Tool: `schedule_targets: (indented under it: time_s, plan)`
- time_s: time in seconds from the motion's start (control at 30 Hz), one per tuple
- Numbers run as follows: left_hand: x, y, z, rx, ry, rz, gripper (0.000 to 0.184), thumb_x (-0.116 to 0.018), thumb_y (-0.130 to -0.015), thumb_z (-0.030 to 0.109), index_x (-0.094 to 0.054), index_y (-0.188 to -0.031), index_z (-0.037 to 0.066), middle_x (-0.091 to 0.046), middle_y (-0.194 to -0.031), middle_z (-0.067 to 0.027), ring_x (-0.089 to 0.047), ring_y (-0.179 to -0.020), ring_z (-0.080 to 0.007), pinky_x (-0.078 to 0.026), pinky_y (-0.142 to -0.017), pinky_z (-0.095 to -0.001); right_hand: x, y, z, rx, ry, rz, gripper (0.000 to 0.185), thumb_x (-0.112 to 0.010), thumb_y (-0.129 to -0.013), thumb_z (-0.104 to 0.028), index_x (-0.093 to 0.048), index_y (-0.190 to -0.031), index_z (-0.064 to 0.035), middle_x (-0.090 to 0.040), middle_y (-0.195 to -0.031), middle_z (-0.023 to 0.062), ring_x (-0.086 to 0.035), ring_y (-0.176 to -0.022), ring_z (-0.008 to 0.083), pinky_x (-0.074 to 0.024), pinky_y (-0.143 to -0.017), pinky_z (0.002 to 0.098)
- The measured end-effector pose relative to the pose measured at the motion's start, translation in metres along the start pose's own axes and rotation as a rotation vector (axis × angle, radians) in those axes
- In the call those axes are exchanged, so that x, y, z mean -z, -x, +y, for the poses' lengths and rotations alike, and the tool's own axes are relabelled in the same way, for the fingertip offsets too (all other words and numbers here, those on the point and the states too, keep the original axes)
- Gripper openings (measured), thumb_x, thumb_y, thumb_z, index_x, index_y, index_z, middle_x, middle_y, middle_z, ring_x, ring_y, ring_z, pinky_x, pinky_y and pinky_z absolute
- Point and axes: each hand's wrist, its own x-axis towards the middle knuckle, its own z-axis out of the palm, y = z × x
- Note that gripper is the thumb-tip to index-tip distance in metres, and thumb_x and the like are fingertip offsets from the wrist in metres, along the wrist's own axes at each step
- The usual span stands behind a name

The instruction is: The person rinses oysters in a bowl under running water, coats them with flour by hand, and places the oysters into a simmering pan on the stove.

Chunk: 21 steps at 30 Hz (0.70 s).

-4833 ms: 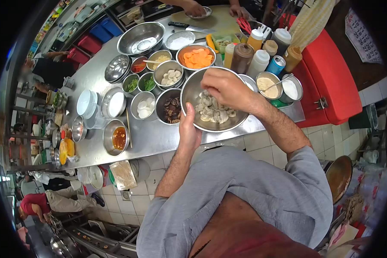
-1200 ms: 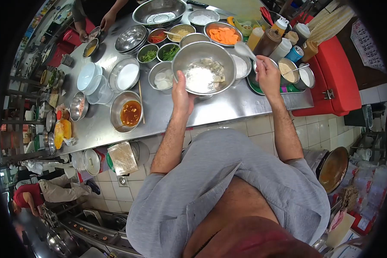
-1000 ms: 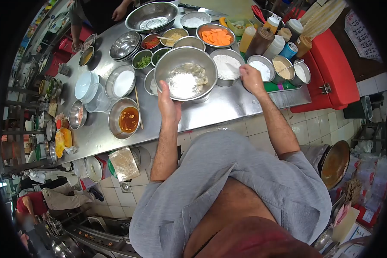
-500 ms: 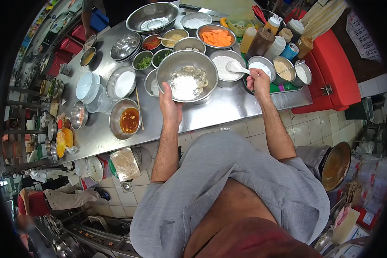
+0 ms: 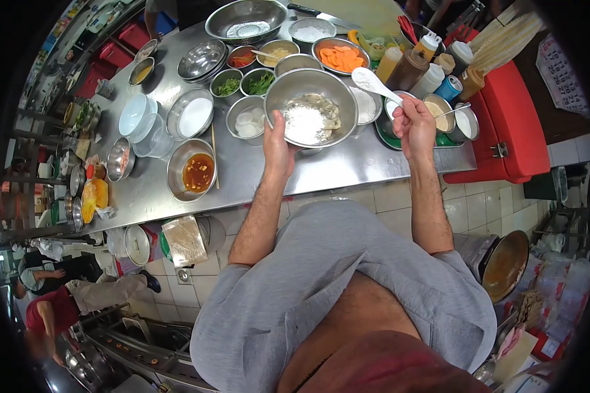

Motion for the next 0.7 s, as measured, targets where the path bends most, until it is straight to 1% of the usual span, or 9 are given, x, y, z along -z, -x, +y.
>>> schedule_targets:
  time_s: [0.03,0.1,0.17,0.33,0.43,0.47,0.53,0.6,0.7]
  plan:
    - [-0.005,0.002,0.0,-0.015,-0.04,0.034,0.054,-0.037,-0.09,0.044,-0.033,-0.124,0.003,-0.053,-0.11,-0.0116,-0.058,-0.095,-0.0207,-0.053,-0.073,-0.0359,-0.004,0.003,-0.003,-0.009,0.012,-0.051,0.017,-0.046,-0.089,-0.011,-0.053,-0.096,0.0026,-0.054,-0.064,0.0055,-0.047,-0.041,0.0082,-0.0324,-0.034,0.019]
    - [-0.008,0.001,-0.002,-0.01,-0.027,0.016,0.053,-0.037,-0.09,0.044,-0.033,-0.124,0.003,-0.053,-0.109,-0.0115,-0.058,-0.095,-0.0202,-0.052,-0.072,-0.0352,-0.013,0.011,-0.002,-0.015,0.025,-0.1,0.018,-0.046,-0.089,-0.012,-0.053,-0.097,0.0026,-0.054,-0.064,0.0052,-0.047,-0.041,0.008,-0.0322,-0.034,0.0189]
    - [-0.012,0.001,-0.004,-0.002,-0.014,-0.003,0.053,-0.037,-0.09,0.043,-0.033,-0.123,0.002,-0.053,-0.109,-0.0113,-0.058,-0.095,-0.0196,-0.052,-0.072,-0.0345,-0.022,0.019,0.001,0.023,0.278,-0.217,0.019,-0.047,-0.089,-0.012,-0.052,-0.099,0.0026,-0.054,-0.064,0.0049,-0.047,-0.041,0.0076,-0.0315,-0.034,0.0187]
    - [-0.015,0.004,-0.007,0.03,0.023,-0.012,0.051,-0.038,-0.091,0.042,-0.034,-0.123,0.003,-0.053,-0.109,-0.0116,-0.056,-0.098,-0.0189,-0.051,-0.076,-0.0335,-0.017,0.011,0.009,-0.056,0.129,-0.183,0.02,-0.047,-0.089,-0.012,-0.051,-0.101,0.0024,-0.054,-0.064,0.0055,-0.047,-0.042,0.0087,-0.0317,-0.035,0.0199]
    - [-0.014,0.004,-0.01,0.024,0.034,0.004,0.051,-0.038,-0.091,0.042,-0.034,-0.123,0.002,-0.053,-0.11,-0.0114,-0.056,-0.099,-0.0196,-0.051,-0.078,-0.0343,-0.008,0.003,0.006,-0.102,-0.071,-0.079,0.018,-0.045,-0.089,-0.011,-0.051,-0.099,0.0025,-0.054,-0.065,0.0071,-0.048,-0.044,0.0104,-0.0339,-0.036,0.0216]
    - [-0.013,0.003,-0.01,0.018,0.038,0.009,0.051,-0.038,-0.091,0.042,-0.034,-0.123,0.002,-0.053,-0.11,-0.0114,-0.056,-0.099,-0.0196,-0.051,-0.078,-0.0343,-0.003,0.0,0.008,-0.103,-0.067,-0.087,0.018,-0.045,-0.089,-0.011,-0.051,-0.099,0.0025,-0.054,-0.065,0.0071,-0.048,-0.044,0.0104,-0.0339,-0.036,0.0216]
    - [-0.009,0.004,-0.011,0.019,0.07,-0.024,0.054,-0.04,-0.09,0.042,-0.026,-0.127,0.005,-0.047,-0.114,-0.012,-0.054,-0.1,-0.0207,-0.053,-0.072,-0.0372,0.008,-0.009,0.017,0.003,-0.14,-0.017,0.018,-0.045,-0.089,-0.011,-0.051,-0.098,0.003,-0.054,-0.065,0.0073,-0.047,-0.043,0.0106,-0.0345,-0.036,0.0221]
    - [-0.006,0.005,-0.01,0.013,0.088,-0.006,0.054,-0.041,-0.09,0.042,-0.026,-0.127,0.005,-0.047,-0.113,-0.0121,-0.055,-0.098,-0.0206,-0.053,-0.072,-0.037,0.017,-0.017,0.029,0.006,-0.143,-0.034,0.017,-0.045,-0.089,-0.011,-0.051,-0.097,0.0029,-0.054,-0.065,0.0071,-0.047,-0.043,0.0107,-0.0341,-0.035,0.0224]
    - [0.001,0.001,-0.016,-0.007,0.119,0.031,0.057,-0.044,-0.088,0.044,-0.029,-0.126,0.004,-0.05,-0.111,-0.0125,-0.057,-0.094,-0.0199,-0.054,-0.07,-0.0349,0.027,-0.031,0.061,-0.046,0.085,-0.028,0.017,-0.045,-0.089,-0.012,-0.052,-0.096,0.0023,-0.053,-0.064,0.0061,-0.046,-0.042,0.0105,-0.0327,-0.033,0.0229]
